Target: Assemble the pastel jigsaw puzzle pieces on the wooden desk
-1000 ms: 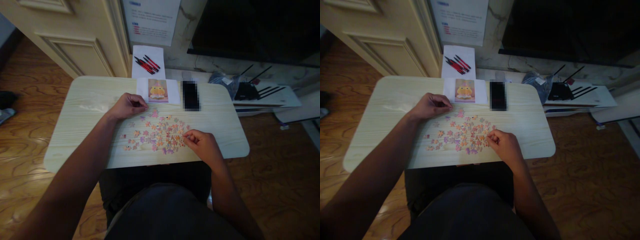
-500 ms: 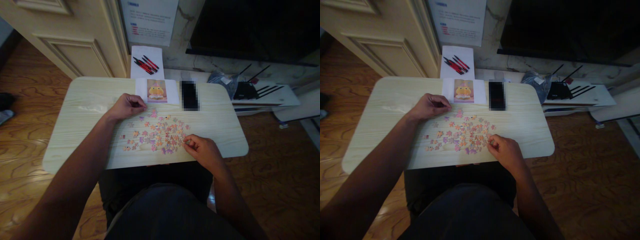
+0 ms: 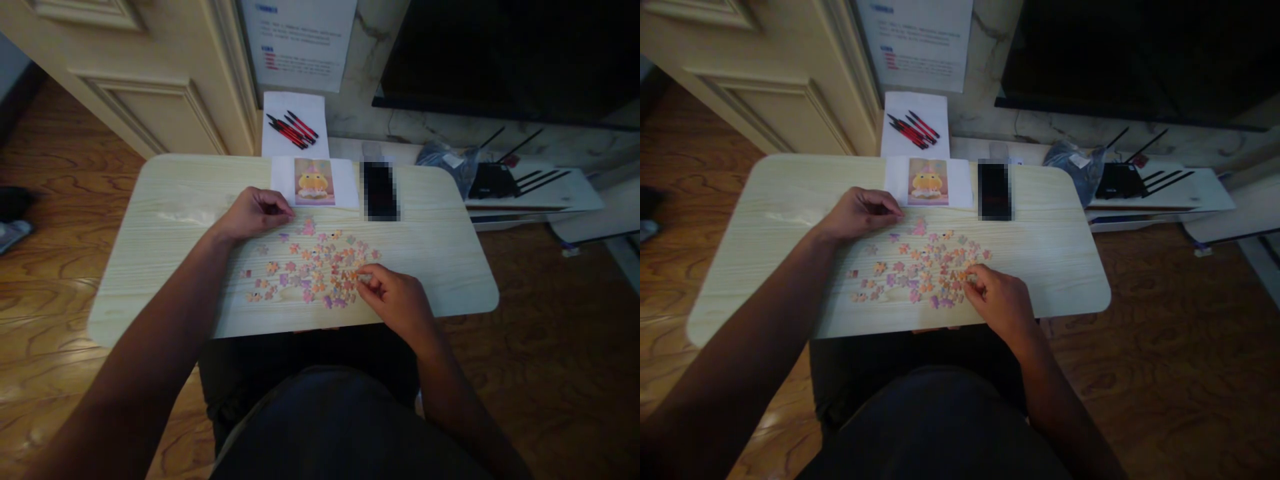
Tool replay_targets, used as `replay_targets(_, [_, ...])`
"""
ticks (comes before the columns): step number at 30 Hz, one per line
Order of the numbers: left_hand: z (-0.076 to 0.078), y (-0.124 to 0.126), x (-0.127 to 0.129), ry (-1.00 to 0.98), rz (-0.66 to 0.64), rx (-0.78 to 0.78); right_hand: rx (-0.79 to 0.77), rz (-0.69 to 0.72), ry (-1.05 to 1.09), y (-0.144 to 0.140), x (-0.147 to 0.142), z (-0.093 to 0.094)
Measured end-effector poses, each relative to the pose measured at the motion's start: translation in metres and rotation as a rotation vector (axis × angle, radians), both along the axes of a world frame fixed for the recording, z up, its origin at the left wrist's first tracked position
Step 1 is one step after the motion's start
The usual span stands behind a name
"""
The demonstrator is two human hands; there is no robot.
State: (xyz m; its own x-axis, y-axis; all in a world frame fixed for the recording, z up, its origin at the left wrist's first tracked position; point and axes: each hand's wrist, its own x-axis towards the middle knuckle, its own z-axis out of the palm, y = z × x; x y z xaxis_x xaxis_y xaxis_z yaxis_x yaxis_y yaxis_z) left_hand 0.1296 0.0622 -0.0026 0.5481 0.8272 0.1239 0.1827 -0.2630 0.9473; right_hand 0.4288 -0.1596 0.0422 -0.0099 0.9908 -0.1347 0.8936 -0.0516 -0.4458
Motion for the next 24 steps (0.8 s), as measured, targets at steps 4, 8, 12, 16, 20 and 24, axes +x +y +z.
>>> replay_targets(4, [0.0010, -0.0013, 0.0005, 0.013, 0.018, 0.003, -0.020, 0.016, -0.045, 0.0065, -0.0045, -0.0001])
replay_targets(8, [0.0010, -0.0011, 0.0009, 0.000, 0.004, -0.004, -0.026, 0.006, -0.060, 0.0102, -0.0044, 0.0008])
replay_targets(12, [-0.0004, 0.0002, 0.0008, 0.002, 0.002, 0.000, -0.009, 0.005, -0.029, 0.0109, -0.0017, -0.0009])
replay_targets(16, [-0.0010, 0.0001, 0.0005, 0.001, 0.005, -0.014, 0.007, -0.005, -0.002, 0.0112, 0.0009, -0.0034])
replay_targets(20, [-0.0020, 0.0004, 0.0002, -0.007, 0.000, -0.017, 0.004, -0.011, -0.002, 0.0107, 0.0016, -0.0029])
replay_targets(24, [-0.0031, 0.0012, 0.0002, -0.014, 0.005, -0.010, 0.008, -0.006, -0.005, 0.0088, 0.0013, -0.0023])
